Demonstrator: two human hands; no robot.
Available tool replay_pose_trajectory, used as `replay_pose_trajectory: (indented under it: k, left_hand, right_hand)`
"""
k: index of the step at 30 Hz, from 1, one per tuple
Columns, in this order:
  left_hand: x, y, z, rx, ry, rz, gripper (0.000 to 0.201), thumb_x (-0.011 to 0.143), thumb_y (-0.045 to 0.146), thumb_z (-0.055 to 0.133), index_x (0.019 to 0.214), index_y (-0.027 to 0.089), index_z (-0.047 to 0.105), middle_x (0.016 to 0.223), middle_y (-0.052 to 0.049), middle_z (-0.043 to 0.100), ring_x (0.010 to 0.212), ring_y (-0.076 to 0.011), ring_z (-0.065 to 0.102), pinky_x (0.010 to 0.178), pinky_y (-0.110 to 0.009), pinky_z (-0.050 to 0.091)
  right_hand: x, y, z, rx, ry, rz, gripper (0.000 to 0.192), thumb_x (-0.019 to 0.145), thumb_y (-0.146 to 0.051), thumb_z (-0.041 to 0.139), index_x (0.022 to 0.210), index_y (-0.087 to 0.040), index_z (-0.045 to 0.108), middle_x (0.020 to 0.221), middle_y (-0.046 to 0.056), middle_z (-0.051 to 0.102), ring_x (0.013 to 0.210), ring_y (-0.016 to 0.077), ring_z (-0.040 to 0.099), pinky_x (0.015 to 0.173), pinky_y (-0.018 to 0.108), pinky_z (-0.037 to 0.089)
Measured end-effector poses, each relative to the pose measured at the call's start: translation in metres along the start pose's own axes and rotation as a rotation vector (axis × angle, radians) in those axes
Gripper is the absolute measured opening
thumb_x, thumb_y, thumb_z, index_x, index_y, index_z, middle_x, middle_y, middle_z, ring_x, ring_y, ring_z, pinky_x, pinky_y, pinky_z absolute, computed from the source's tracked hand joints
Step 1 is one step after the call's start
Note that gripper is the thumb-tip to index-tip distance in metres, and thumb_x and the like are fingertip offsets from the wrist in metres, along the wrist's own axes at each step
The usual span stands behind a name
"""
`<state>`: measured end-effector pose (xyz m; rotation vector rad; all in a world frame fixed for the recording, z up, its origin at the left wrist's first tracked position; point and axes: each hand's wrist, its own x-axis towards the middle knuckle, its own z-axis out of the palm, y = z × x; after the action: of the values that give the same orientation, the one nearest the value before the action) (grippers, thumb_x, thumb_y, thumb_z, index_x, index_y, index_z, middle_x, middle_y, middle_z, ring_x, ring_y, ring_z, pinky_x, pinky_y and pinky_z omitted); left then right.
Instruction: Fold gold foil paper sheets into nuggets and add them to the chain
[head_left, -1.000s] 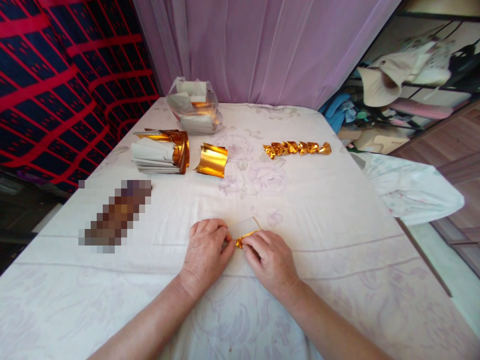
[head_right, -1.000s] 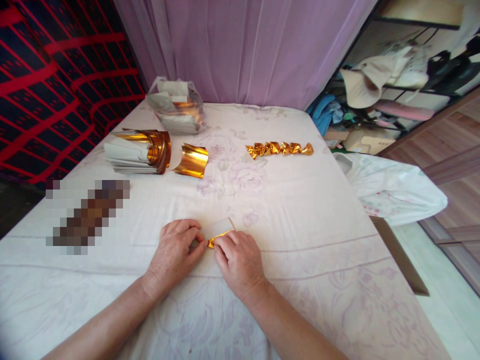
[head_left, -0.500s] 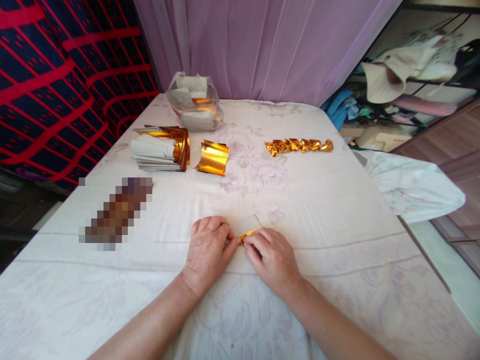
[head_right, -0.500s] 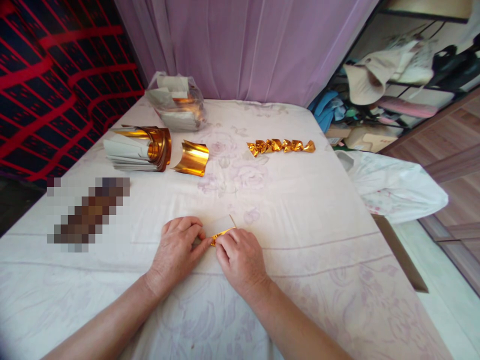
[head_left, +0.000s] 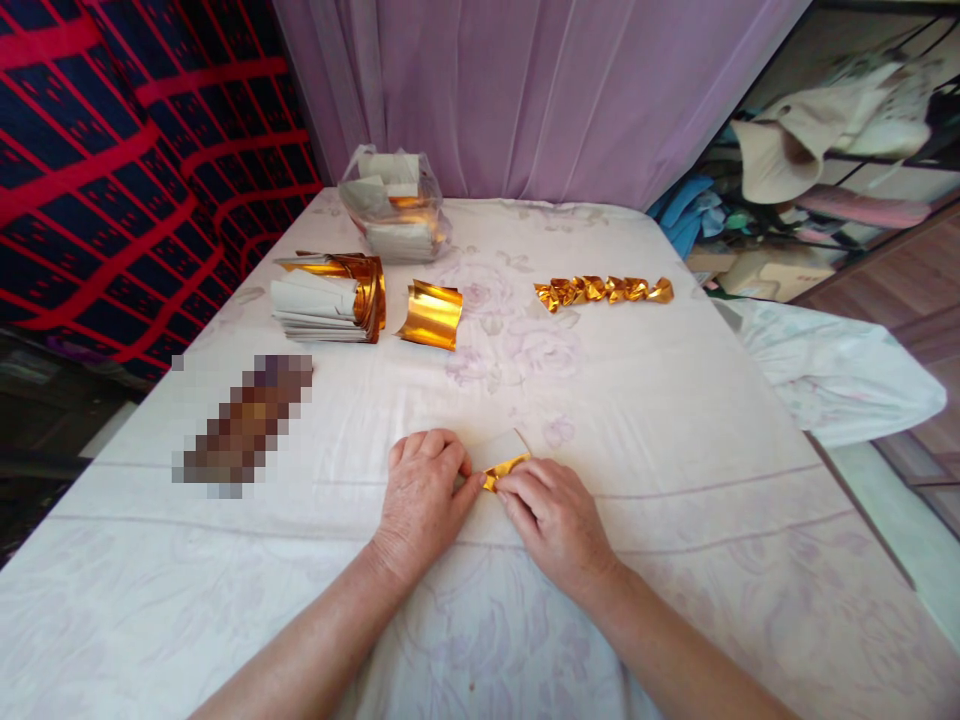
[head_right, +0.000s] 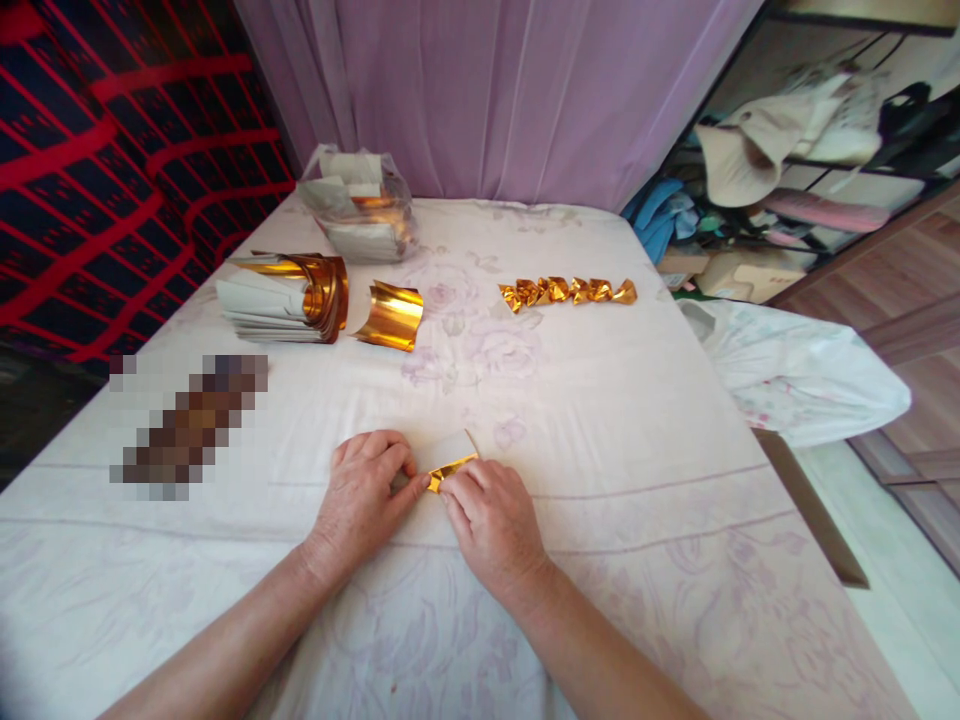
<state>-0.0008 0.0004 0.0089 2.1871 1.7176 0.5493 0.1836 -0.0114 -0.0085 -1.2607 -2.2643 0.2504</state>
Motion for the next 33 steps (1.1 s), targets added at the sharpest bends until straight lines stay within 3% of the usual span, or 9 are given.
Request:
replay_pose_trajectory:
  k: [8, 19, 25, 33]
  left_hand:
    - [0.001, 0.000, 0.001, -0.001, -0.005, 0.003, 0.012, 0.084, 0.030, 0.068, 0.078, 0.022, 0.062, 0.095, -0.003, 0.062, 0.093, -0.0233, 0.054, 0.085, -0.041, 0.037]
    - [0.002, -0.002, 0.000, 0.005, -0.014, 0.005, 0.012, 0.085, 0.031, 0.068, 0.078, 0.022, 0.061, 0.095, -0.003, 0.061, 0.095, -0.0233, 0.054, 0.086, -0.041, 0.037]
    - [0.002, -0.004, 0.001, 0.000, -0.012, 0.014, 0.012, 0.084, 0.031, 0.067, 0.078, 0.023, 0.061, 0.095, -0.002, 0.062, 0.094, -0.0230, 0.054, 0.086, -0.041, 0.037]
    - [0.003, 0.000, -0.003, -0.010, -0.018, 0.001, 0.008, 0.079, 0.027, 0.068, 0.080, 0.023, 0.062, 0.092, -0.002, 0.061, 0.096, -0.0239, 0.055, 0.087, -0.041, 0.037]
  right_hand:
    - [-0.007, 0.000, -0.009, -0.060, -0.054, -0.128, 0.025, 0.096, -0.022, 0.049, 0.112, -0.020, 0.068, 0.091, 0.007, 0.063, 0.083, 0.0189, 0.056, 0.074, 0.034, 0.044]
    - [-0.003, 0.001, -0.027, -0.222, -0.139, -0.294, 0.021, 0.092, -0.020, 0.057, 0.110, -0.020, 0.068, 0.088, 0.005, 0.067, 0.080, 0.0187, 0.058, 0.069, 0.034, 0.042]
    - [-0.015, 0.008, -0.024, -0.170, -0.088, -0.289, 0.025, 0.093, -0.018, 0.053, 0.113, -0.020, 0.068, 0.104, 0.007, 0.070, 0.092, 0.0201, 0.059, 0.077, 0.036, 0.045]
    - [-0.018, 0.006, -0.018, -0.130, -0.057, -0.248, 0.025, 0.091, -0.018, 0.053, 0.112, -0.019, 0.068, 0.104, 0.007, 0.069, 0.093, 0.0214, 0.058, 0.080, 0.038, 0.046]
